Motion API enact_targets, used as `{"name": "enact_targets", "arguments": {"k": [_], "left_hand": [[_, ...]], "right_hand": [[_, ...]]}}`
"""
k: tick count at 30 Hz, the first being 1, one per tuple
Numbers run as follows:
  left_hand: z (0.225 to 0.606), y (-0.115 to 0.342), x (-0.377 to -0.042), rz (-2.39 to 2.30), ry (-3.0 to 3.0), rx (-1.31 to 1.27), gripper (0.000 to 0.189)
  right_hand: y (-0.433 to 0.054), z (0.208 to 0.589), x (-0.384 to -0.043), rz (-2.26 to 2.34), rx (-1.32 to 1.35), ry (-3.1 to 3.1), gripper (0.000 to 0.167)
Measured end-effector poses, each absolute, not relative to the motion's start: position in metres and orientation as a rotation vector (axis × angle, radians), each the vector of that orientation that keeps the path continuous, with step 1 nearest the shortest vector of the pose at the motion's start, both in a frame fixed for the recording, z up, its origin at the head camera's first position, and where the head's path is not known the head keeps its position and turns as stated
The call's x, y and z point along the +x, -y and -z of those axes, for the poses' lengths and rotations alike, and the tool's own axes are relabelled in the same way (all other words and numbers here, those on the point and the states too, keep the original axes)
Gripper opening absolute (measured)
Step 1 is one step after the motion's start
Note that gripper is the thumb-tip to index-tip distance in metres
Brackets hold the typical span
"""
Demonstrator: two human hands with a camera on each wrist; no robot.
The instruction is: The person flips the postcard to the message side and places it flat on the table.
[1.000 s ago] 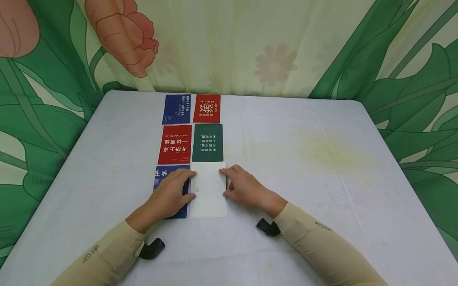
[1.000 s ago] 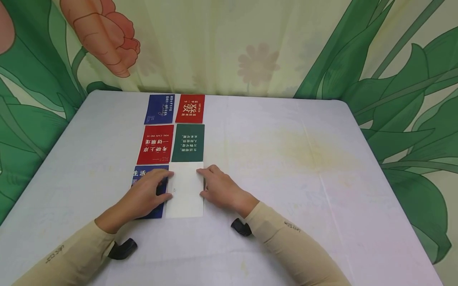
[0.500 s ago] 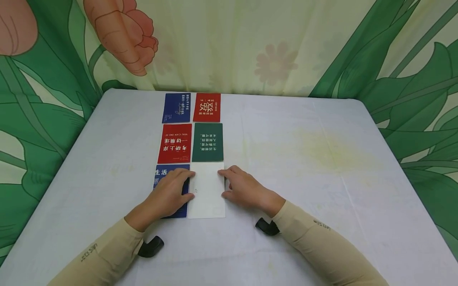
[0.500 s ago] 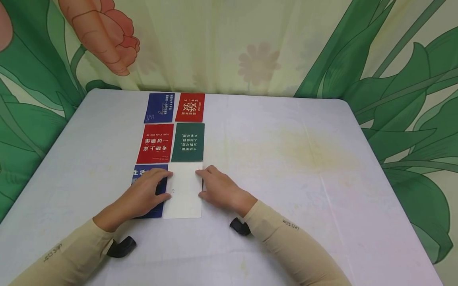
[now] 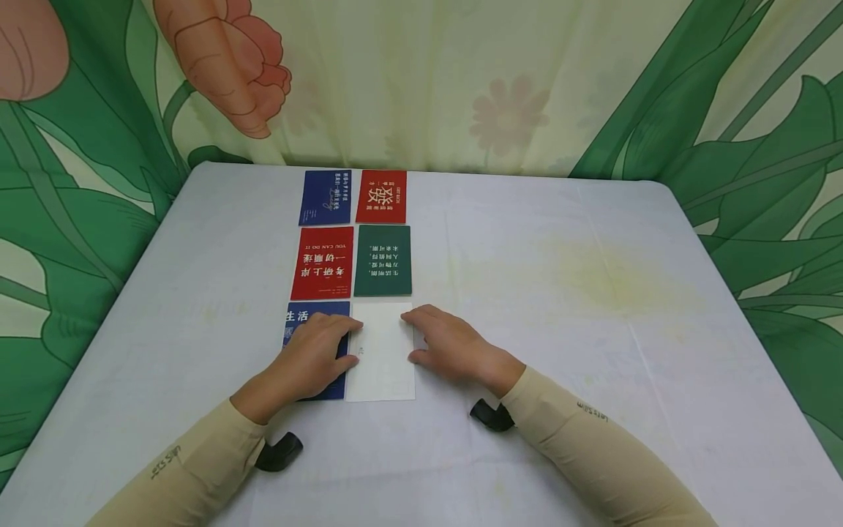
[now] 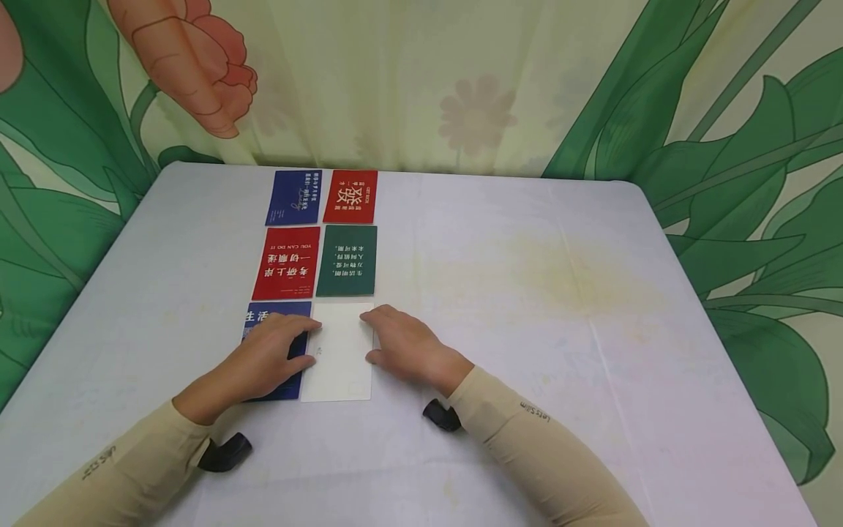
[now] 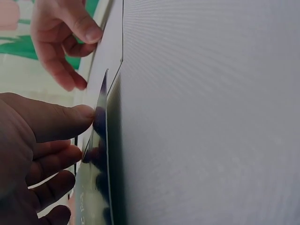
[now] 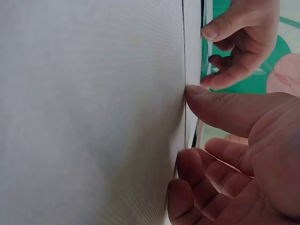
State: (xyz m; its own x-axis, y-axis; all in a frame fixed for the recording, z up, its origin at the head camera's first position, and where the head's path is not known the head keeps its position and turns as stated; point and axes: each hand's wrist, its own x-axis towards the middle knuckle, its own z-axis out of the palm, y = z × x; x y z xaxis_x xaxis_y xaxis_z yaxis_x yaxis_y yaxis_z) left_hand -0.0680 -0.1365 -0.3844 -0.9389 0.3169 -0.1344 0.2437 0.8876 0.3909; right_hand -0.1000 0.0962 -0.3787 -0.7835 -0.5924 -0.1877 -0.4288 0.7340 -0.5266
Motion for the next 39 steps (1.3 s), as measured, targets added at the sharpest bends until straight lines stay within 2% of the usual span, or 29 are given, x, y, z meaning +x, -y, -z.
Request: {"name": "enact_targets", "arguments": {"k": [17, 26, 34, 39], "left_hand": [[0.386, 0.138, -0.069, -0.548, -2.864, 0.443, 0.056], [0.382, 0.141, -0.067, -0.656, -2.874, 0.481, 0.062], [0.369, 0.15, -0.092, -0.81, -2.918, 0.476, 0.085], [0.365, 0.148, -0.12, -0.779, -2.915, 0.474, 0.09]], "right_hand": [[-0.097, 0.379, -0.102, 0.656, -0.797, -2.584, 0.055], [-0.105, 0.373, -0.104, 0.69, -0.773, -2.578, 0.062], [-0.12, 0.361, -0.136, 0.659, -0.775, -2.746, 0.078], [-0.117, 0.363, -0.161, 0.622, -0.791, -2.779, 0.083]]}}
